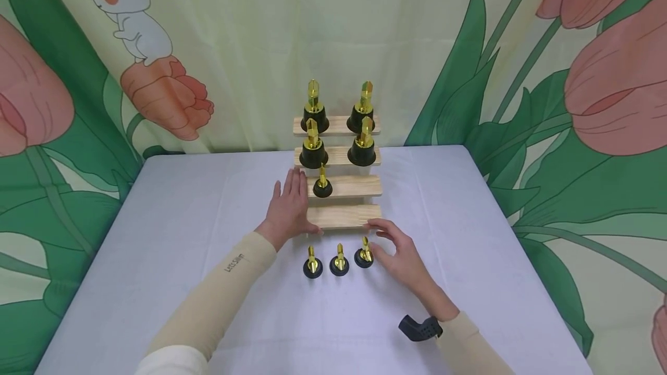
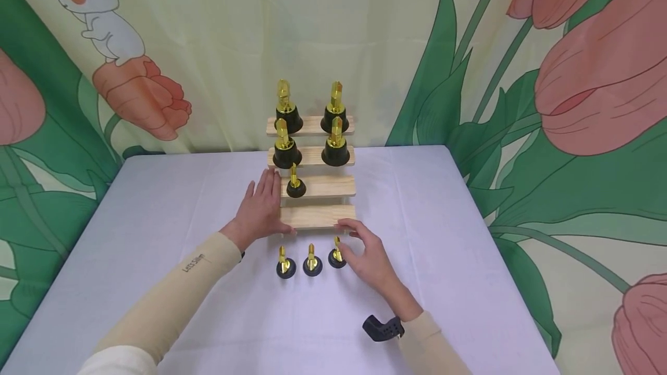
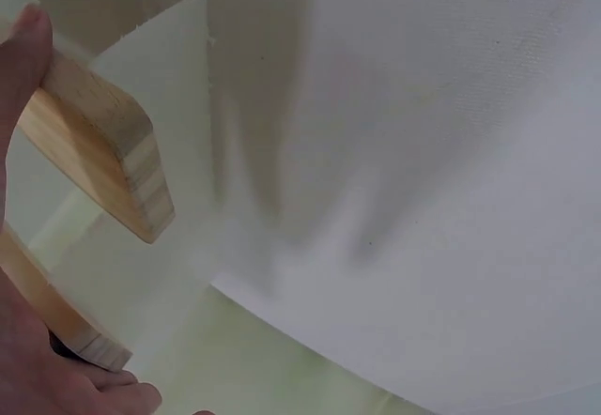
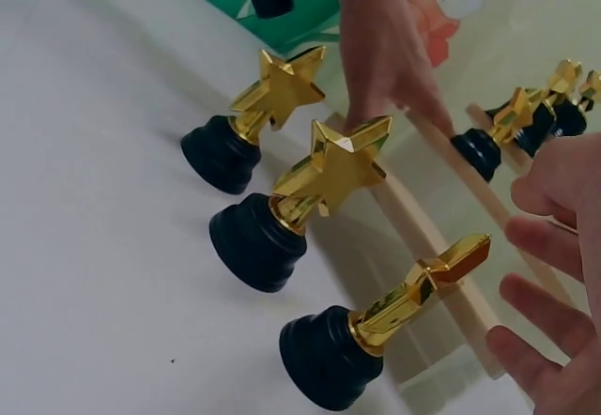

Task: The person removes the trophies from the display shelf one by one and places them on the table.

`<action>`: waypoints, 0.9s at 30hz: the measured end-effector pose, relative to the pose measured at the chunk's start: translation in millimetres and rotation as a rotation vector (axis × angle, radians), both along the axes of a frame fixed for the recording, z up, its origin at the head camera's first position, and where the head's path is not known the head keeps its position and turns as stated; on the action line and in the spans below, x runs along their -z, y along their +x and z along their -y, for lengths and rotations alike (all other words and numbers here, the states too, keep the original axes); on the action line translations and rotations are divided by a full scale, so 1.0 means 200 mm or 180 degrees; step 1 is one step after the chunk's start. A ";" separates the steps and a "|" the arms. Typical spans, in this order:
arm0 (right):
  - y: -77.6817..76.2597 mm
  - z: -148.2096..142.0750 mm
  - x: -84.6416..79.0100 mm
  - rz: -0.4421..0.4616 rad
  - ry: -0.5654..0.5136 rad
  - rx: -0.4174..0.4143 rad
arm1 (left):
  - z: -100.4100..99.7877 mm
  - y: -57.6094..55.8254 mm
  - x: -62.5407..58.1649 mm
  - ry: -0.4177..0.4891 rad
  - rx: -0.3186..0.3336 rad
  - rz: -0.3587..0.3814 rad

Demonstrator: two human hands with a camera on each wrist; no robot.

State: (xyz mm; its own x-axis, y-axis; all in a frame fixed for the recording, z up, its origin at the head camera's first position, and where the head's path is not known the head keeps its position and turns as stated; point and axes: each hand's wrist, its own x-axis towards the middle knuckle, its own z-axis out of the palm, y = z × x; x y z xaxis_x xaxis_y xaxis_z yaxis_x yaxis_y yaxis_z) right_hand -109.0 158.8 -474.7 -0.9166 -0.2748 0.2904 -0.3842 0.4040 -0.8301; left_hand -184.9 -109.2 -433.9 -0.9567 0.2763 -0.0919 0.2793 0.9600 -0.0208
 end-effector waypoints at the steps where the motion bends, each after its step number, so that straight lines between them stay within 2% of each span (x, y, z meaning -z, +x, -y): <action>1: -0.01 0.00 -0.01 0.0009 0.0024 0.0000 | 0.00 0.00 0.00 -0.0021 -0.0004 -0.0025; 5: -0.04 0.02 -0.05 0.0034 0.0100 0.0048 | 0.00 0.02 0.01 -0.0093 0.0019 -0.0101; 10: -0.09 0.06 -0.11 -0.0107 0.0125 0.0039 | -0.01 0.03 0.02 -0.0070 0.0049 -0.0135; 17: -0.09 0.15 -0.35 -0.0202 -0.0043 -0.0118 | 0.01 0.04 0.02 -0.0058 0.0055 -0.0139; 21: -0.12 0.17 -0.40 -0.0354 -0.0075 -0.0204 | 0.01 0.04 0.03 -0.0048 0.0069 -0.0185; 27: -0.19 0.19 -0.43 -0.0437 -0.0056 -0.0320 | 0.00 0.03 0.03 -0.0068 0.0071 -0.0204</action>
